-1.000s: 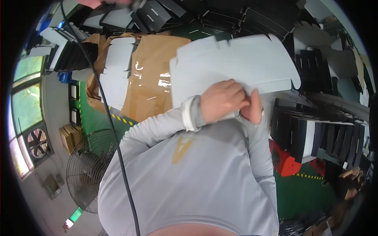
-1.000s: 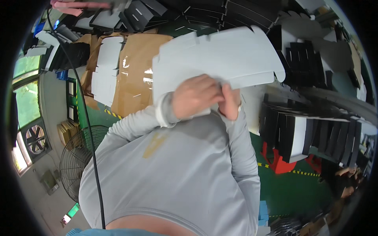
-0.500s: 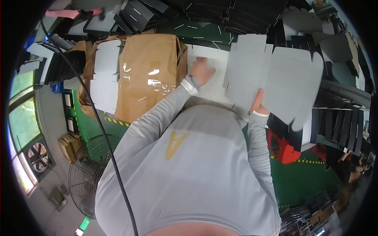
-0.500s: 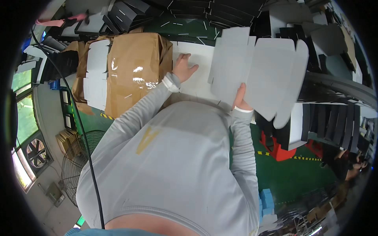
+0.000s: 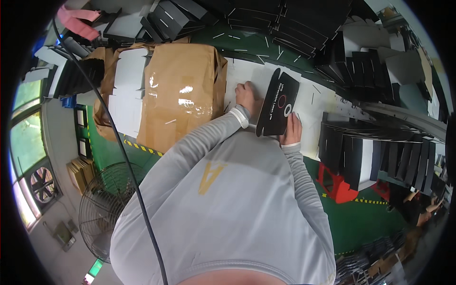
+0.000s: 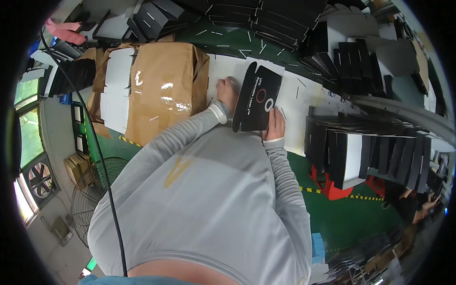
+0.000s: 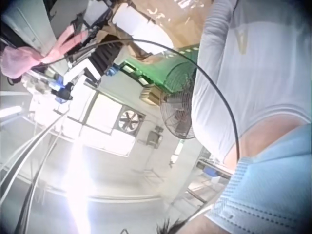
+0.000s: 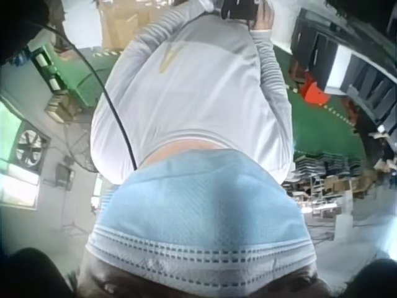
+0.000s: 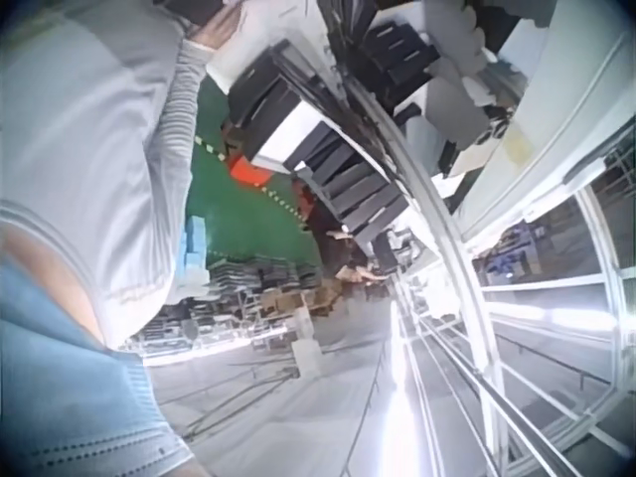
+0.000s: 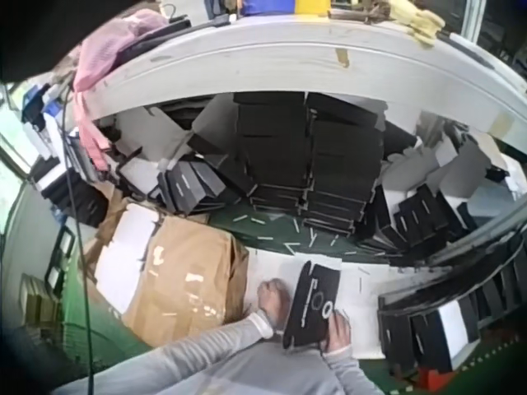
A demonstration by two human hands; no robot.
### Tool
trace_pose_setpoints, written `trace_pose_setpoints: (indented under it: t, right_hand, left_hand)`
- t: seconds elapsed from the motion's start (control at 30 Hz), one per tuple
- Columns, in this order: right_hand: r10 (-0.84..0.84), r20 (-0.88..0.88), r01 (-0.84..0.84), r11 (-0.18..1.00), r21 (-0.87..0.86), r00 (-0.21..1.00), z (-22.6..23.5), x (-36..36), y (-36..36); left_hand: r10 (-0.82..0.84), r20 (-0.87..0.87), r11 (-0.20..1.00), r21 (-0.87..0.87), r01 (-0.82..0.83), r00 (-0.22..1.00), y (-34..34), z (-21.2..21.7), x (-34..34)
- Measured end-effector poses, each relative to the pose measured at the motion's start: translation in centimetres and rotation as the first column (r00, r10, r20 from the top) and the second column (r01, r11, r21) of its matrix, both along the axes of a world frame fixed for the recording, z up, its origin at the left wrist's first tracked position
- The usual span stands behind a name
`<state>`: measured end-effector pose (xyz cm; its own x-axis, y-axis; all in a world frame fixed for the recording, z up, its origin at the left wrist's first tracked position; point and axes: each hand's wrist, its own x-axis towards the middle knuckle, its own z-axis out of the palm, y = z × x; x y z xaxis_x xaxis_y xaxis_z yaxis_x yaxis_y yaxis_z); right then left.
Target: Folding cardboard boxes at an industrial assembly station.
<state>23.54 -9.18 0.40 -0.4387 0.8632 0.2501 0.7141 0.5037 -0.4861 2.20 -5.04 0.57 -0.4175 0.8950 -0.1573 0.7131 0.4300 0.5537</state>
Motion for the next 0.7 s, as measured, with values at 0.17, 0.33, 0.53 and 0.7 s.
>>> trace_pose_setpoints:
  t: [0.17, 0.33, 0.53, 0.7]
  right_hand:
    - [0.069, -0.252, -0.150, 0.935, -0.320, 0.965, 2.6, 0.6, 0.8]
    - [0.011, -0.497, -0.245, 0.879, -0.410, 0.868, -1.8, 3.7, 3.3]
    - [-0.479, -0.508, 0.053, 0.763, -0.644, 0.716, -2.3, -1.2, 9.0]
    - [-0.419, -0.480, 0.123, 0.837, -0.533, 0.771, -4.6, -0.9, 10.2]
  left_hand:
    - [0.134, 0.226, 0.987, 0.052, -0.149, 0.965, 0.1, -2.5, -1.8]
    - [-0.151, 0.289, 0.972, 0.217, 0.089, 0.945, -0.3, -0.5, -1.9]
    - [-0.279, 0.117, 0.960, 0.067, 0.273, 0.953, -0.6, 0.1, -1.2]
    - [-0.351, 0.158, 0.935, 0.105, 0.338, 0.923, -0.9, -0.3, -1.7]
